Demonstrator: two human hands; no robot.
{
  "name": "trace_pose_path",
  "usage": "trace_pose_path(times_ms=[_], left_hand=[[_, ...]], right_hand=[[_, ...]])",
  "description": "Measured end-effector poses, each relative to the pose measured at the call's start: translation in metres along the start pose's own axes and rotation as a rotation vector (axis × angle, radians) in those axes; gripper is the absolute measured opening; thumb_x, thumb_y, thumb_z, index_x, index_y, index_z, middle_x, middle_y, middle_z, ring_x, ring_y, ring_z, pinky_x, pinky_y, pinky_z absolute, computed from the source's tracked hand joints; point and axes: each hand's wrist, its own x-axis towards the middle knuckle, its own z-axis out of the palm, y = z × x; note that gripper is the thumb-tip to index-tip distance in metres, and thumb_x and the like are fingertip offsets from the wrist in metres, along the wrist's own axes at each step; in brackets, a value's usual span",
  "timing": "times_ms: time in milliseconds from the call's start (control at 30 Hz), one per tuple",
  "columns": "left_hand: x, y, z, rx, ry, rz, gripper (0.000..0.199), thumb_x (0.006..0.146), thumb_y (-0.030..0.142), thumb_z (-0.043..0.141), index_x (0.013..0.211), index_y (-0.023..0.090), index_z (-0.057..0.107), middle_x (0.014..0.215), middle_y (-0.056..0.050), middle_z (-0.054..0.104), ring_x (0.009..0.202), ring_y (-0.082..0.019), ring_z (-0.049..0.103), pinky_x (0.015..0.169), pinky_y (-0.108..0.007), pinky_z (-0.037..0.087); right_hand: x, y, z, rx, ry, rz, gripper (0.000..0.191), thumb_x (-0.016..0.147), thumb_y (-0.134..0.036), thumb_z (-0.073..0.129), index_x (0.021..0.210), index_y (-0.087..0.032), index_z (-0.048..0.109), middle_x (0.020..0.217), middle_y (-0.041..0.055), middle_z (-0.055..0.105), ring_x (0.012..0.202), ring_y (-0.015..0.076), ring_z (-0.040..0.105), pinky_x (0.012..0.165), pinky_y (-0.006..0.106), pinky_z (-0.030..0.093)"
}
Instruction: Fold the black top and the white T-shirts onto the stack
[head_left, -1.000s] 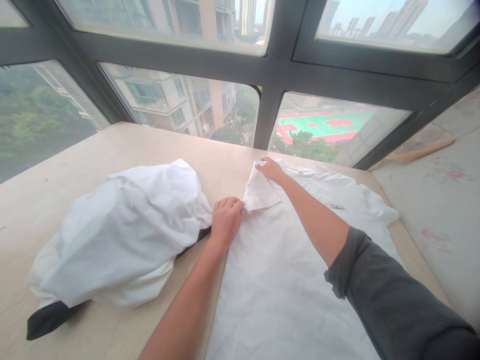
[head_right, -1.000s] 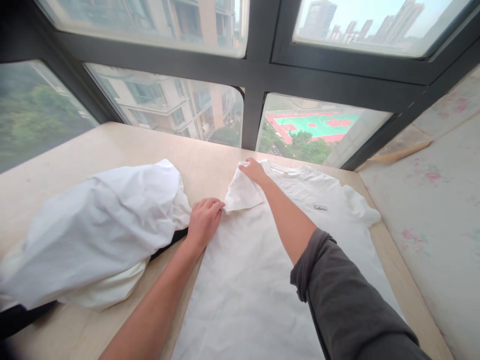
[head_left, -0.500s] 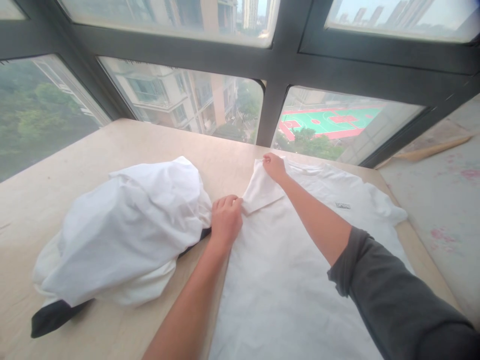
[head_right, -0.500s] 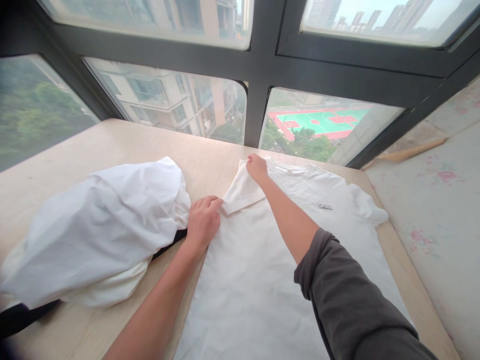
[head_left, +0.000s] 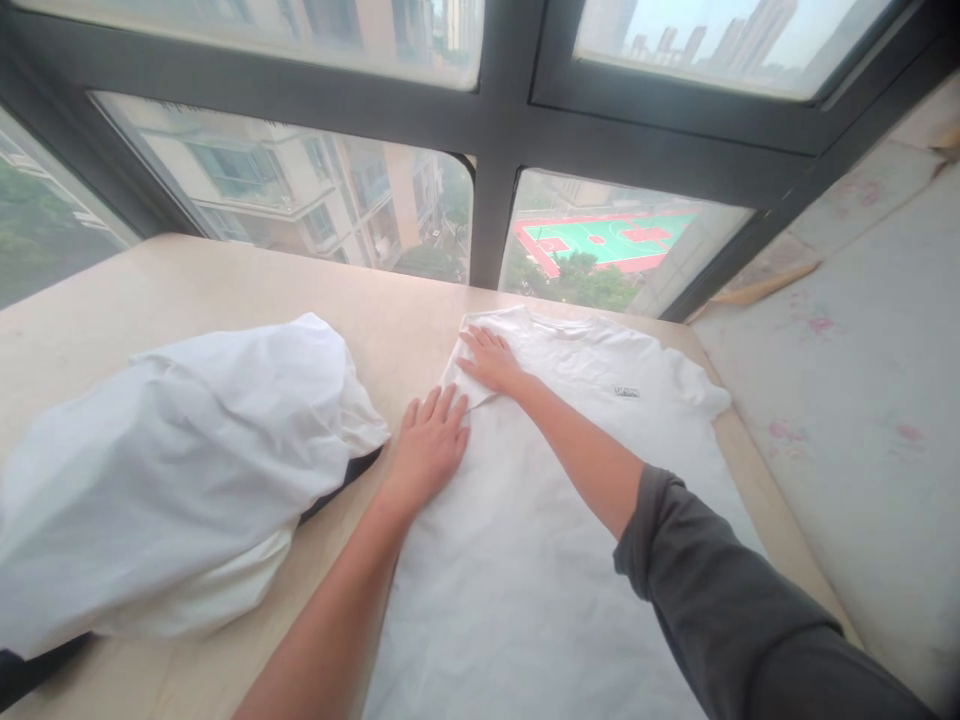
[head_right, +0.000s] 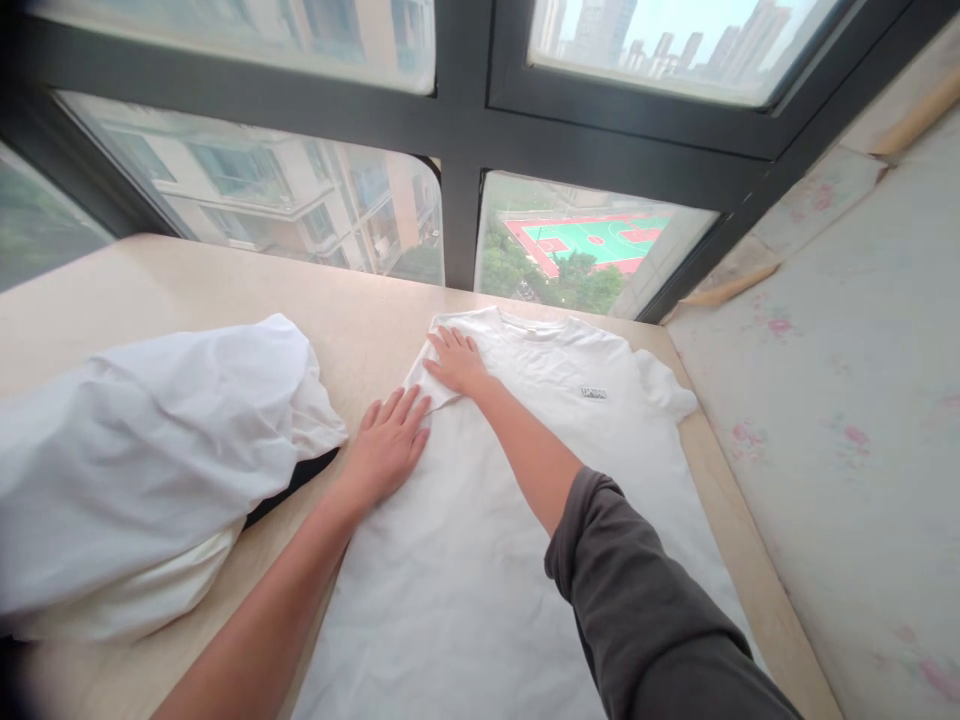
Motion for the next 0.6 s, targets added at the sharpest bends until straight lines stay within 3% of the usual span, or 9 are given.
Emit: trace_pose_path(times_ms=[133, 267, 333, 467, 600], left_hand=[[0.003, -0.01, -0.002, 0.029, -0.016, 0.002, 0.05, 0.098, 0.035, 0.038, 0.147, 0.026, 0.044, 0.16, -0.01, 0.034, 0.148, -0.031, 0.029, 0.119, -0.06, 0.016], [0.005, -0.021, -0.004, 0.086, -0.027, -0.008, 0.052, 0.098, 0.038, 0.036, 0.148, 0.023, 0.043, 0.16, -0.01, 0.033, 0.148, -0.032, 0.029, 0.118, -0.061, 0.017], [0.006, -0.024, -0.007, 0.116, -0.038, -0.009, 0.053, 0.099, 0.039, 0.032, 0.147, 0.022, 0.043, 0.16, -0.009, 0.033, 0.147, -0.031, 0.03, 0.118, -0.059, 0.019], [0.009, -0.028, -0.011, 0.18, -0.059, 0.013, 0.054, 0.1, 0.039, 0.025, 0.147, 0.019, 0.043, 0.16, -0.009, 0.033, 0.147, -0.031, 0.03, 0.117, -0.057, 0.023], [0.009, -0.033, -0.016, 0.252, -0.084, 0.037, 0.056, 0.099, 0.043, 0.028, 0.147, 0.02, 0.045, 0.16, -0.008, 0.034, 0.149, -0.033, 0.026, 0.118, -0.057, 0.021]], right_hand=[[-0.038, 0.044, -0.025, 0.071, 0.282, 0.081, 0.054, 0.098, -0.037, 0.042, 0.145, -0.011, 0.043, 0.153, 0.014, 0.041, 0.143, 0.0232, 0.032, 0.12, 0.038, 0.024], [-0.118, 0.13, -0.074, 0.025, 0.513, 0.326, 0.049, 0.093, -0.033, 0.047, 0.133, -0.007, 0.054, 0.139, 0.018, 0.054, 0.134, 0.0272, 0.042, 0.119, 0.04, 0.026], [-0.161, 0.173, -0.101, 0.019, 0.583, 0.541, 0.048, 0.09, -0.03, 0.049, 0.132, -0.008, 0.055, 0.139, 0.0185, 0.054, 0.135, 0.0282, 0.042, 0.118, 0.042, 0.025], [-0.22, 0.226, -0.137, 0.093, 0.61, 0.837, 0.05, 0.085, -0.028, 0.054, 0.131, -0.007, 0.054, 0.138, 0.0224, 0.054, 0.132, 0.0317, 0.046, 0.113, 0.046, 0.03], [-0.234, 0.241, -0.143, 0.272, 0.558, 0.934, 0.035, 0.082, -0.035, 0.062, 0.109, -0.012, 0.066, 0.109, 0.0172, 0.07, 0.11, 0.0299, 0.062, 0.093, 0.038, 0.047]])
